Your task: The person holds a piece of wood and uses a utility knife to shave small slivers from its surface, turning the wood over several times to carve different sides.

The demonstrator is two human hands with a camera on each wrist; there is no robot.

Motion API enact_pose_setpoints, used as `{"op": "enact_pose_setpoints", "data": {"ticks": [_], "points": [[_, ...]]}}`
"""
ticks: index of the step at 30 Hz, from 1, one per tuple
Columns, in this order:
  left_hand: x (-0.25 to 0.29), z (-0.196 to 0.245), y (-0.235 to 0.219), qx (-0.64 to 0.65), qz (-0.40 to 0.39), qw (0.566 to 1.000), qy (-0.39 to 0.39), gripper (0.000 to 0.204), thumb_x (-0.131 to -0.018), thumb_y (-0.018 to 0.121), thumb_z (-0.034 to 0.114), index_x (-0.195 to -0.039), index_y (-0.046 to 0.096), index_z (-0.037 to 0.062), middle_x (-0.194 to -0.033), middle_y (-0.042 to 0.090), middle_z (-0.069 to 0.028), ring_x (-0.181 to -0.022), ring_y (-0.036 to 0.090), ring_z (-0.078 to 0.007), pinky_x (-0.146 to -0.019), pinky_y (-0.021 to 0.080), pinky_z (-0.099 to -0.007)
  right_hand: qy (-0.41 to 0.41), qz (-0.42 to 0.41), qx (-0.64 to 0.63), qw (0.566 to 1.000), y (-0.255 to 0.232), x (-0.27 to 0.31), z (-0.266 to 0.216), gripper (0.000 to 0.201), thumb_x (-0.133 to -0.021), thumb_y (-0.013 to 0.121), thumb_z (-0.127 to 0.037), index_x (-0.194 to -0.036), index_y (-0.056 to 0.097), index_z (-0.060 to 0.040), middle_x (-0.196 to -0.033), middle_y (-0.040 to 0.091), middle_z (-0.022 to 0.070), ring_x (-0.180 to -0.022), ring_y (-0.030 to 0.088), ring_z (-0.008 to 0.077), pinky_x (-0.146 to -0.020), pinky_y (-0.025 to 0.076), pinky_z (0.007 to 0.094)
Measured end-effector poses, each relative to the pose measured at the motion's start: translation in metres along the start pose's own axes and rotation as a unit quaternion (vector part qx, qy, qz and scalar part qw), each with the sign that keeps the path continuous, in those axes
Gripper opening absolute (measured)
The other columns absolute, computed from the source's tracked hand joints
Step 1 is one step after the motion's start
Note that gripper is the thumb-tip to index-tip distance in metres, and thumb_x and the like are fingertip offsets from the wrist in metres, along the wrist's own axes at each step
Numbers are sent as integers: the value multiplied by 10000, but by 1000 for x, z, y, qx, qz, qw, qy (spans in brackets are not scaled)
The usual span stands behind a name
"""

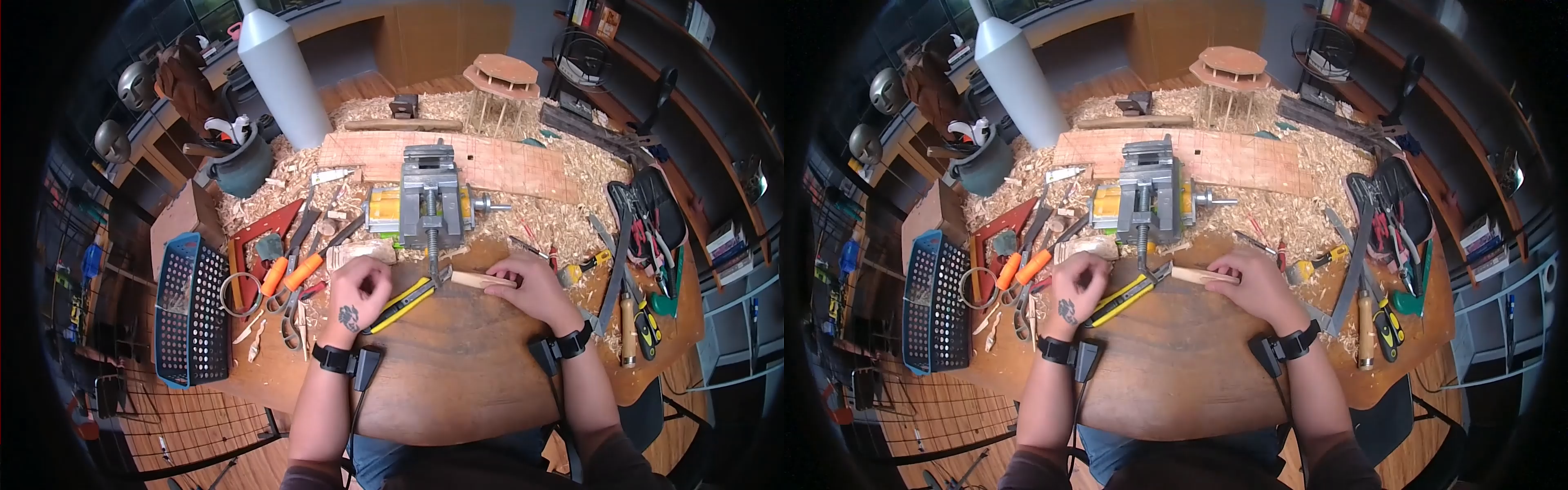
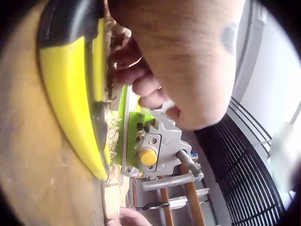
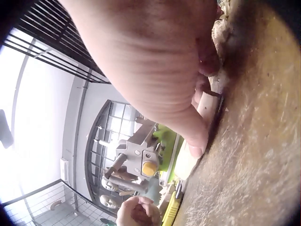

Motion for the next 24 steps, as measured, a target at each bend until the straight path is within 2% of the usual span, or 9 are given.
{"op": "enact_pose_setpoints", "data": {"ticks": [1, 3, 5, 8, 15, 18, 19, 20, 24], "points": [[0, 7, -1, -38, -54, 997, 42, 144, -796, 773, 110, -880, 723, 3, -759, 653, -102, -641, 645, -216, -602, 518, -320, 14, 8, 22, 1000, -1, 2, -2, 221, -818, 870, -166, -994, 783, -66, -825, 670, 43, -756, 617, 171, -690, 498, 309], [4, 29, -6, -71, -81, 993, 44, 182, -785, 784, 112, -928, 734, 11, -807, 670, -108, -718, 663, -245, -668, 534, -341, 33, 15, 44, 998, -3, 5, -7, 241, -808, 886, -169, -999, 784, -62, -827, 660, 31, -750, 600, 150, -675, 480, 293], [8, 35, -3, -112, -120, 985, 53, 311, -741, 810, 112, -1036, 755, 28, -911, 696, -131, -849, 686, -316, -798, 571, -391, 47, 42, 26, 998, -7, 7, -10, 202, -815, 867, -184, -958, 780, -70, -820, 671, 62, -744, 620, 212, -687, 504, 343], [11, 35, 11, -143, -134, 974, 114, 342, -740, 805, 118, -1066, 756, 30, -946, 694, -142, -896, 685, -339, -827, 574, -409, 15, 59, -24, 998, -3, 7, 0, 192, -836, 862, -195, -950, 782, -62, -830, 681, 57, -765, 636, 185, -694, 505, 318], [16, 42, 9, -198, -133, 965, 111, 415, -700, 707, 30, -1111, 759, 57, -991, 677, -153, -924, 673, -361, -829, 569, -436, 57, 93, -190, 976, 28, 13, 16, 209, -856, 875, -179, -985, 775, -49, -943, 711, 25, -872, 663, 100, -734, 516, 269], [18, 36, 2, -198, -164, 962, 90, 432, -694, 681, 13, -1117, 756, 56, -1001, 671, -158, -919, 671, -364, -818, 562, -439, 29, 91, -249, 964, 33, 16, 9, 269, -867, 863, -99, -1100, 738, -48, -1001, 703, 15, -882, 650, 74, -720, 509, 234], [17, 41, 1, -199, -161, 962, 93, 318, -714, 669, 23, -1017, 760, 52, -974, 661, -142, -911, 676, -347, -818, 568, -453, 47, 80, -309, 947, 33, 15, 6, 306, -877, 848, -67, -1149, 709, -44, -1015, 697, 10, -876, 638, 59, -709, 500, 214], [18, 43, 0, -198, -164, 962, 96, 318, -714, 669, 23, -1017, 760, 52, -974, 661, -142, -911, 676, -347, -818, 568, -453, 66, 68, -369, 925, 35, 16, 5, 347, -887, 832, -36, -1198, 681, -39, -1030, 692, 5, -869, 627, 45, -697, 491, 195], [20, 44, 1, -161, -170, 968, 92, 222, -704, 655, 66, -903, 748, 32, -909, 670, -135, -809, 686, -358, -738, 574, -448, 41, 63, -400, 913, 38, 15, 6, 368, -900, 811, -13, -1230, 649, -34, -1040, 686, -1, -835, 603, 27, -668, 469, 172]]}}
Point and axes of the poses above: each hand's wrist, its own x-axis away from the middle knuckle, its own y-axis out of the palm, z = x × y, the point moved 3 cm from there along -x, towards the middle knuckle
